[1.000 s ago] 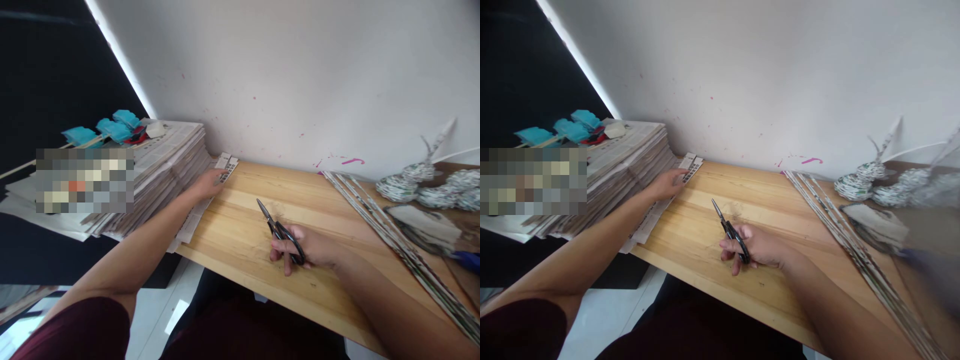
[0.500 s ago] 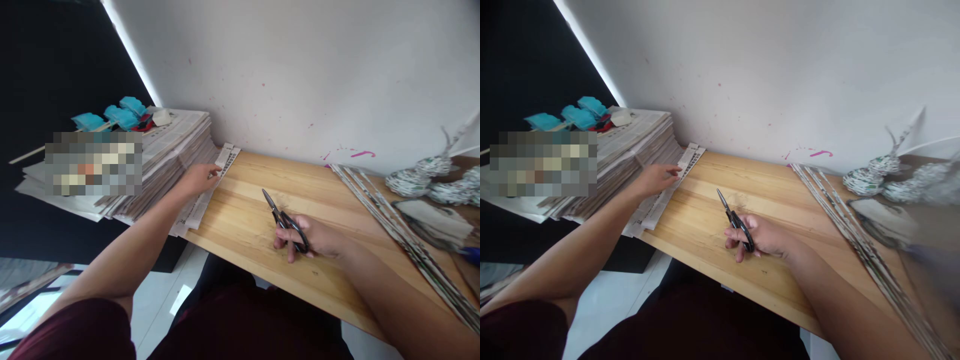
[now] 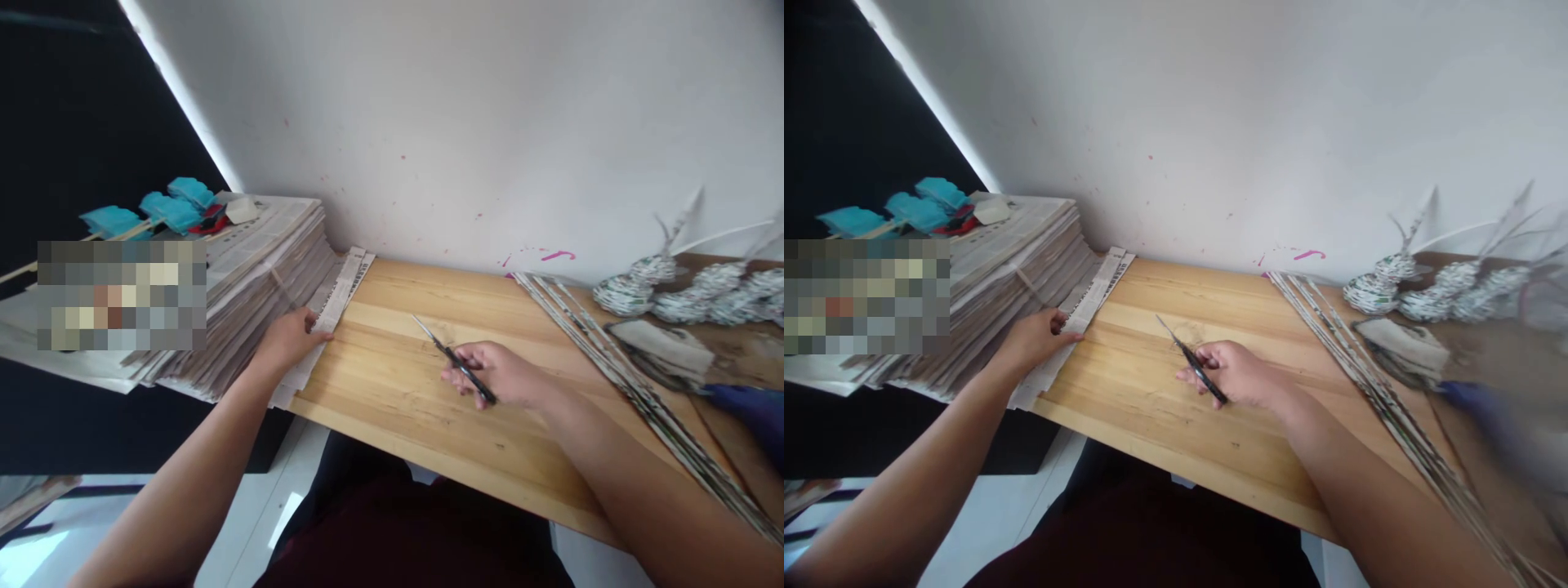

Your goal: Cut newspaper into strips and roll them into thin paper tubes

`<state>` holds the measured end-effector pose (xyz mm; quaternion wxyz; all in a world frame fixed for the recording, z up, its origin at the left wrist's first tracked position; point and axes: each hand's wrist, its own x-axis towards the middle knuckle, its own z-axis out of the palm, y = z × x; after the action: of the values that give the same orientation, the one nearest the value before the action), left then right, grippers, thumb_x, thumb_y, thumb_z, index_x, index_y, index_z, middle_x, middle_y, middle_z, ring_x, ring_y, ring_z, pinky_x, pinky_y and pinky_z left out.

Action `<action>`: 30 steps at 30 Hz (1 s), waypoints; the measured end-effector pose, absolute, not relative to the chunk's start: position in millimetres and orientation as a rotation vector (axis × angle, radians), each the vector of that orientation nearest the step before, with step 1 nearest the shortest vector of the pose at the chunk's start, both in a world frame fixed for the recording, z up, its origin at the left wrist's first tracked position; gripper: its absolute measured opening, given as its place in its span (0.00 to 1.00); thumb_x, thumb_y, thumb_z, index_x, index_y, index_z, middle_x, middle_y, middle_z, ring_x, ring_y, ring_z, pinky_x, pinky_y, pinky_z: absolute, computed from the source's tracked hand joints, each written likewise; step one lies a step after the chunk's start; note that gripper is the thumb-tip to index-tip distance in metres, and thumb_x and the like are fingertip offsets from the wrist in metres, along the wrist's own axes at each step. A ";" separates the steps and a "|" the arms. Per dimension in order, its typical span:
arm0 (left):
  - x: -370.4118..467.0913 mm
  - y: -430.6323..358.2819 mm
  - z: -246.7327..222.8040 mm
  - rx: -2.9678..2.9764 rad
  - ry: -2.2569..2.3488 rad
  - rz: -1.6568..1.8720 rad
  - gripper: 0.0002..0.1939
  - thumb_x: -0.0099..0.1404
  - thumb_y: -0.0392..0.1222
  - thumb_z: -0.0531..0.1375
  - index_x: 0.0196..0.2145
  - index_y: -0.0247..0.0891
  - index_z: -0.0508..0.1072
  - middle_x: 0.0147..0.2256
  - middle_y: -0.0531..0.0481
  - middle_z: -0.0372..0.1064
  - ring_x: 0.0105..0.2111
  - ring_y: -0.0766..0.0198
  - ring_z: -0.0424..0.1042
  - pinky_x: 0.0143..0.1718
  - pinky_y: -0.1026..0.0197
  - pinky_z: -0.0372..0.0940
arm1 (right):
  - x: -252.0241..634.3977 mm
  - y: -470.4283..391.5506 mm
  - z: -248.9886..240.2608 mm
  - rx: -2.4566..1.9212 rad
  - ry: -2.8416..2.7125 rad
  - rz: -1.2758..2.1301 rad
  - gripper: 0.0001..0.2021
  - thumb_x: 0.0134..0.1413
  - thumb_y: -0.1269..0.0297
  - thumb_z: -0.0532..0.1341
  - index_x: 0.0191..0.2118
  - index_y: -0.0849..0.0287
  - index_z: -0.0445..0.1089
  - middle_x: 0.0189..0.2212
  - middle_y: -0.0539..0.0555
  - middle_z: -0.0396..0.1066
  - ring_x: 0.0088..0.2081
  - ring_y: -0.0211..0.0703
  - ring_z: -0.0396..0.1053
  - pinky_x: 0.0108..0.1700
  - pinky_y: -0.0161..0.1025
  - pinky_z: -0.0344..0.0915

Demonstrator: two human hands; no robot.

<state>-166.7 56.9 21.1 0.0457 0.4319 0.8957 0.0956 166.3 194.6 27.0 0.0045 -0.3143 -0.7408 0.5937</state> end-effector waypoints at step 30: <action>-155.8 38.3 65.5 1.310 2.974 0.108 0.19 0.67 0.51 0.53 0.39 0.39 0.80 0.37 0.34 0.78 0.40 0.40 0.75 0.37 0.49 0.63 | 239.8 274.4 62.9 -2.235 -2.650 0.152 0.18 0.57 0.46 0.60 0.37 0.55 0.76 0.43 0.64 0.77 0.43 0.58 0.74 0.37 0.43 0.62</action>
<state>-155.8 38.3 65.5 -0.0549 0.4024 0.9132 0.0333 239.8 274.4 62.9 -0.1636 -0.6354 -0.7534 0.0433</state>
